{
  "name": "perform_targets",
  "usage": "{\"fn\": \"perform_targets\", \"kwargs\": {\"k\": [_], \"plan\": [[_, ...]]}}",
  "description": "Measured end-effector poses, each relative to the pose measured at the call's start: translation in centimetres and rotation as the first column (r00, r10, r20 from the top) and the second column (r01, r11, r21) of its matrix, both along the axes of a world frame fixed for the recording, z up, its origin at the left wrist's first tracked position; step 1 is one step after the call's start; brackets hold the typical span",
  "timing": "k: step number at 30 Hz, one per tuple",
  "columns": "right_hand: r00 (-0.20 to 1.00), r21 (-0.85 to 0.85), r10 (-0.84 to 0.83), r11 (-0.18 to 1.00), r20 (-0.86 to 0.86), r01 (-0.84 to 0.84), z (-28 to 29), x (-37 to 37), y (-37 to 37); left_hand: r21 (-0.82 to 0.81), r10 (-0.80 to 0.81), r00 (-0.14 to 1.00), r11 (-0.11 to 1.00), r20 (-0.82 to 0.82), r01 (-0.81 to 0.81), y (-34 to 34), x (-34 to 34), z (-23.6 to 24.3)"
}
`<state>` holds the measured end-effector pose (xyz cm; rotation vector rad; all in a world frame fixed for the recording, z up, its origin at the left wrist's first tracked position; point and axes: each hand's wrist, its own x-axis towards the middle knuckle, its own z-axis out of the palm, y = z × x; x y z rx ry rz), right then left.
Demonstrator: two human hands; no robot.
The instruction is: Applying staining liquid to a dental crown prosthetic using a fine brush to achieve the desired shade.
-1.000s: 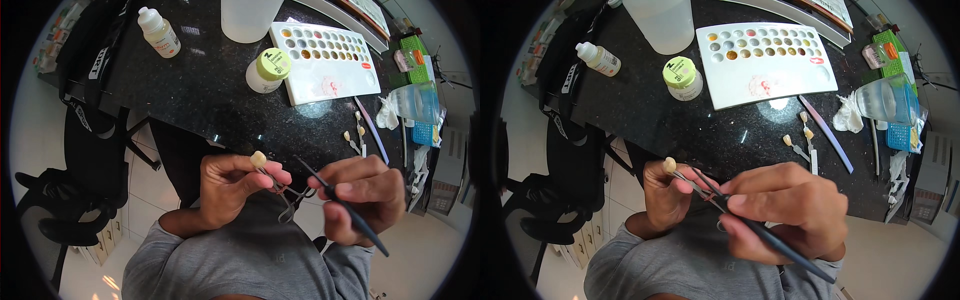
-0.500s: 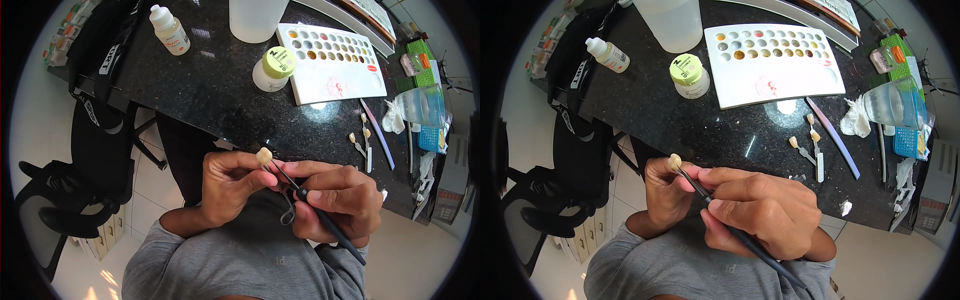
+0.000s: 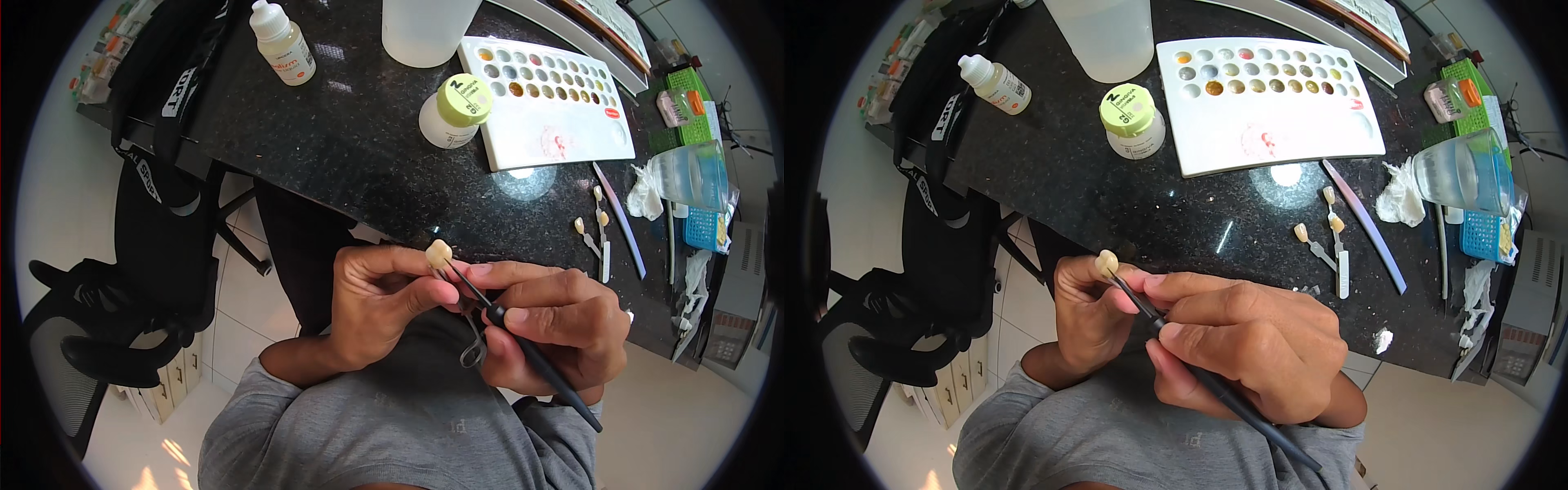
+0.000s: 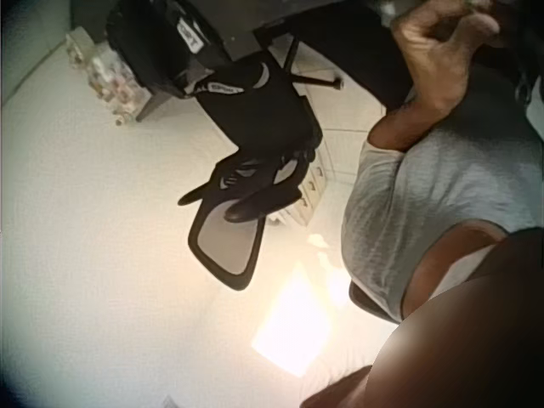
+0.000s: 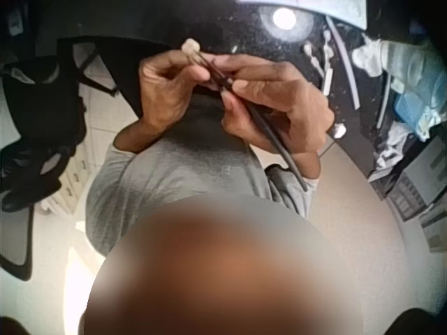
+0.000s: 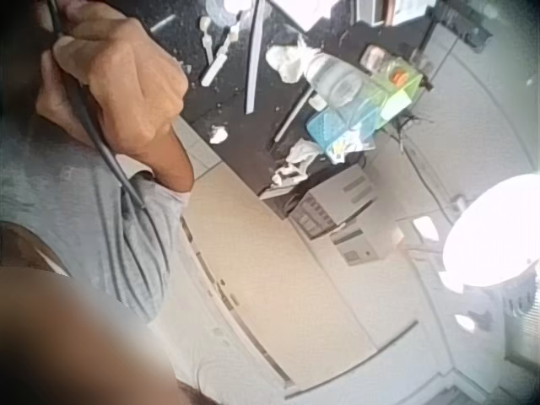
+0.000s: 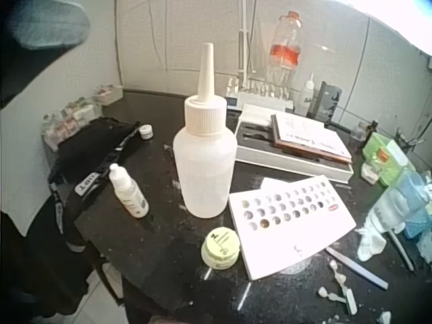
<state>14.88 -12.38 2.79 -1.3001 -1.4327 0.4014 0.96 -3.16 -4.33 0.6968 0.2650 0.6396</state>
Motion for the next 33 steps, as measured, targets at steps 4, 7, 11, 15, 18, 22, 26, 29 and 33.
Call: {"fn": "perform_targets", "kwargs": {"k": [4,7,11,15,18,22,26,29,33], "plan": [[1.000,-0.021,0.024,1.000,0.015,-0.023,0.1,0.2,0.0,0.015,0.001,1.000,1.000,-0.005,-0.001,0.0,-0.1,-0.1],[1.000,-0.023,0.022,0.999,0.017,-0.022,0.2,0.2,0.0,0.010,-0.002,1.000,1.000,-0.008,0.002,0.1,0.0,0.0],[1.000,-0.018,0.021,1.000,0.014,-0.021,0.1,0.2,-0.2,0.006,0.010,1.000,1.000,-0.002,-0.010,0.0,0.1,0.3],[0.993,0.137,-0.111,0.984,-0.026,0.114,-0.4,-0.2,0.3,0.004,0.019,1.000,1.000,-0.002,-0.019,0.0,-0.1,0.2],[1.000,-0.015,0.023,1.000,0.003,-0.023,0.4,0.2,0.0,0.015,-0.008,1.000,1.000,-0.019,0.009,0.1,-0.1,0.3],[0.999,0.054,-0.034,0.998,-0.020,0.035,-0.3,-0.3,0.5,0.009,-0.005,0.999,1.000,-0.039,0.006,0.1,-0.1,0.2],[0.995,0.135,-0.095,0.986,-0.039,0.100,-0.5,-0.3,0.5,0.038,0.007,1.000,0.999,-0.026,-0.006,0.0,0.0,0.2],[0.993,0.140,-0.108,0.984,-0.048,0.114,-0.5,-0.4,0.4,0.039,0.032,0.999,0.999,-0.037,-0.030,-0.1,0.1,0.3],[0.999,0.022,-0.016,1.000,0.047,0.015,0.2,0.2,-0.5,0.031,0.012,1.000,0.999,-0.025,-0.011,0.0,0.1,0.3]]}}
